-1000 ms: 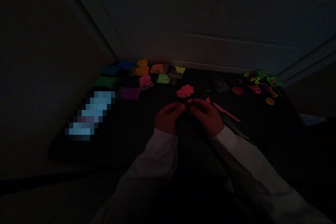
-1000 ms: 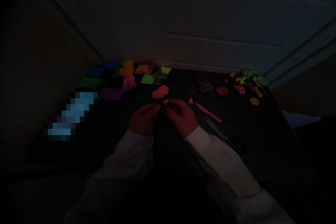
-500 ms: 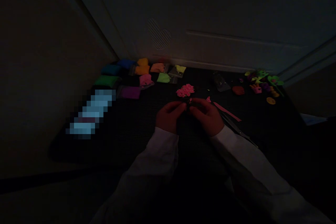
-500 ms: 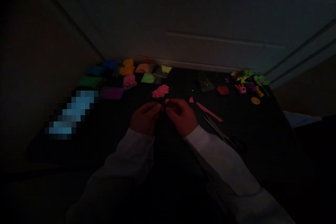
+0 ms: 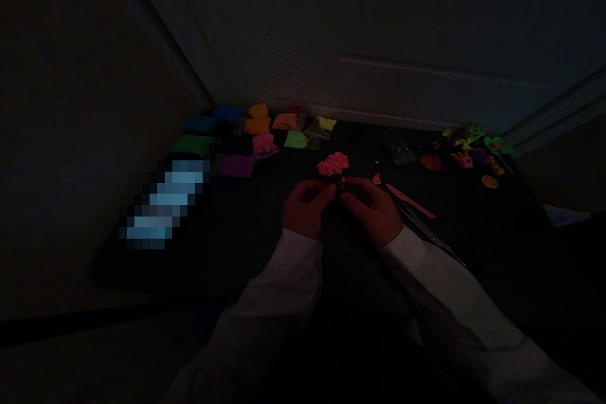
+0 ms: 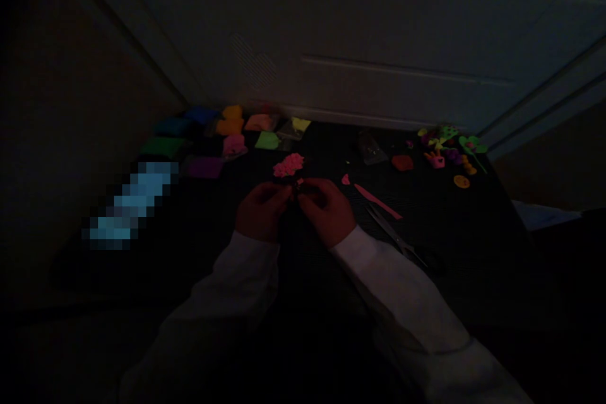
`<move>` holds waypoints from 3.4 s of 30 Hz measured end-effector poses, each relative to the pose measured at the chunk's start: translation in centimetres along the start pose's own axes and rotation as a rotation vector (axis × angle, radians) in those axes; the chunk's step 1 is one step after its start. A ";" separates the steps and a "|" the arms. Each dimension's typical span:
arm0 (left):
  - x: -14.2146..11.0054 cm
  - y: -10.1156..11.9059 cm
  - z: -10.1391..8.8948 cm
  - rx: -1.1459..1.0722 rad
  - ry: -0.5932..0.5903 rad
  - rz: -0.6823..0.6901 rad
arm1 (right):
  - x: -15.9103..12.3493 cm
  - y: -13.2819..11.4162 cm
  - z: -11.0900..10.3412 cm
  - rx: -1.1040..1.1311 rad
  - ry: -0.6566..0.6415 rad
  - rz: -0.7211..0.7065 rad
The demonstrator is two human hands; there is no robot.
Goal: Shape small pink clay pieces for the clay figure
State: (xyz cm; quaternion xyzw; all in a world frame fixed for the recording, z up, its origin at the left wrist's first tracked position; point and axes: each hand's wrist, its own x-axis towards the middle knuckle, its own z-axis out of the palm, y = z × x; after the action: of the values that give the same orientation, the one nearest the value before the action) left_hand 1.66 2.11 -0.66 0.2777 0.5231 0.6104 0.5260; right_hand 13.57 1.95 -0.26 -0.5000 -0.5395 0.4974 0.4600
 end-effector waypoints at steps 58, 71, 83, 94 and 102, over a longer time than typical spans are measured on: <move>-0.4 0.8 -0.1 -0.141 0.025 -0.066 | 0.8 0.0 -1.0 -0.097 0.009 0.056; 1.1 2.7 -3.5 -0.466 -0.001 -0.165 | 1.3 0.0 -2.6 -0.212 -0.021 0.118; 2.2 3.3 -5.3 -0.425 0.064 -0.146 | 1.3 -0.3 -3.2 -0.565 -0.030 0.096; 1.8 2.6 -4.6 -0.203 0.064 -0.148 | 1.4 -1.0 -5.3 -0.589 0.103 0.002; 2.0 1.1 -4.6 0.693 -0.102 0.462 | 1.9 -1.6 -6.6 -0.437 0.341 -0.102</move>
State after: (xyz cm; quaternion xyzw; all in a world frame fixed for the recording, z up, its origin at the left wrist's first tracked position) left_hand -3.43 2.50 -1.49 0.5781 0.5948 0.4856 0.2761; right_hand 19.87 4.31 1.84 -0.6360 -0.5730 0.2542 0.4500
